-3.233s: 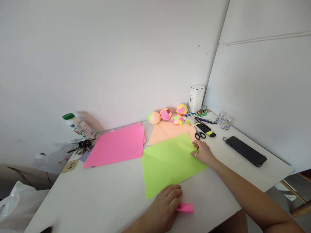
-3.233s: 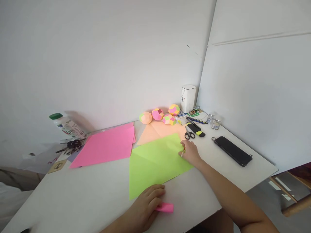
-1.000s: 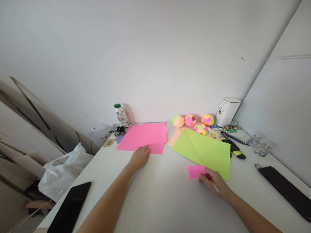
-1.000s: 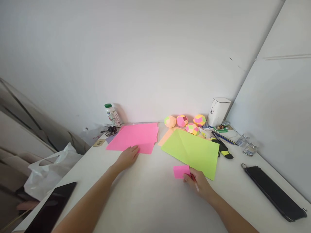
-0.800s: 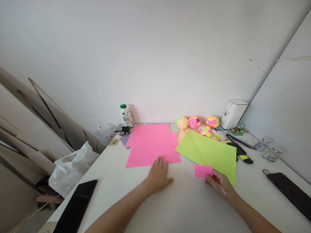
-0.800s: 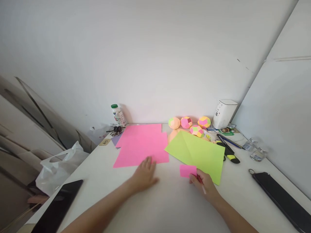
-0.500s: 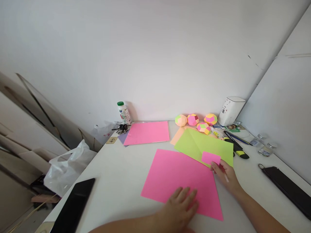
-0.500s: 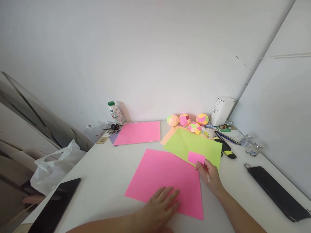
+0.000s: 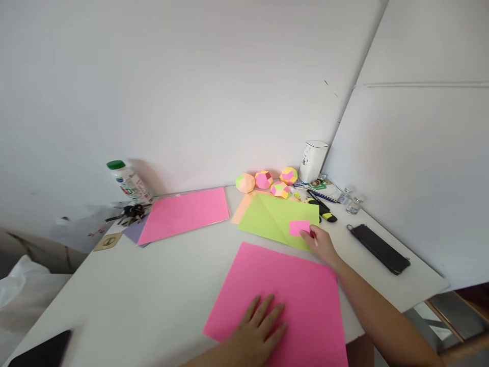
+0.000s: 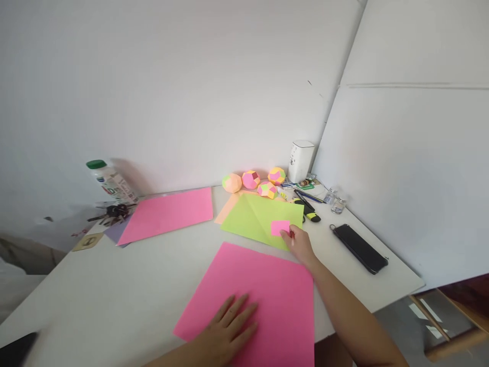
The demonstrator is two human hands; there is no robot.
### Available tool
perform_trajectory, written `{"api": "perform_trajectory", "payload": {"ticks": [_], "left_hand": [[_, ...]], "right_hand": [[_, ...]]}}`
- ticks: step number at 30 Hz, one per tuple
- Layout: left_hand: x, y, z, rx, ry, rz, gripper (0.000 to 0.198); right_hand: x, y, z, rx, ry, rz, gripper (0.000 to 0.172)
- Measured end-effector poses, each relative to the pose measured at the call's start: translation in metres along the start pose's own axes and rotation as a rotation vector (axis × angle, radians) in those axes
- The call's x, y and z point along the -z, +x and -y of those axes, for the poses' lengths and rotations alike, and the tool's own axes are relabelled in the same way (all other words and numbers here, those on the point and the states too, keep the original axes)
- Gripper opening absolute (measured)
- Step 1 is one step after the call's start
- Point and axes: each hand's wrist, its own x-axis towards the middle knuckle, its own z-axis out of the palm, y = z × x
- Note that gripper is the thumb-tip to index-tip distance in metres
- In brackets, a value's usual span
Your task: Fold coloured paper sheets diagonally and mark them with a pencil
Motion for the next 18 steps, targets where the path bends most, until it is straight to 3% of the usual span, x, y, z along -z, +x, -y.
{"api": "perform_trajectory", "payload": {"ticks": [4,10,13,18], "left_hand": [[0.014,0.004,-0.003,-0.062,0.062,-0.027,0.046],[0.032,0.017,-0.010,-0.080,0.049,-0.058,0.027],[0.039,0.019,-0.009,-0.067,0.007,0.016,0.040],[0.049,0.012,-0.006,0.097,-0.019,0.245,0.029]], "right_hand": [[0.000,0.002,-0.008,-0.059,-0.078,-0.028,0.029],[-0.003,0.000,-0.011,-0.043,-0.136,-0.076,0.029],[-0.004,-0.003,-0.008,0.034,-0.124,-0.064,0.027],[-0.005,-0.009,0.001,0.217,-0.042,0.009,0.024]]}}
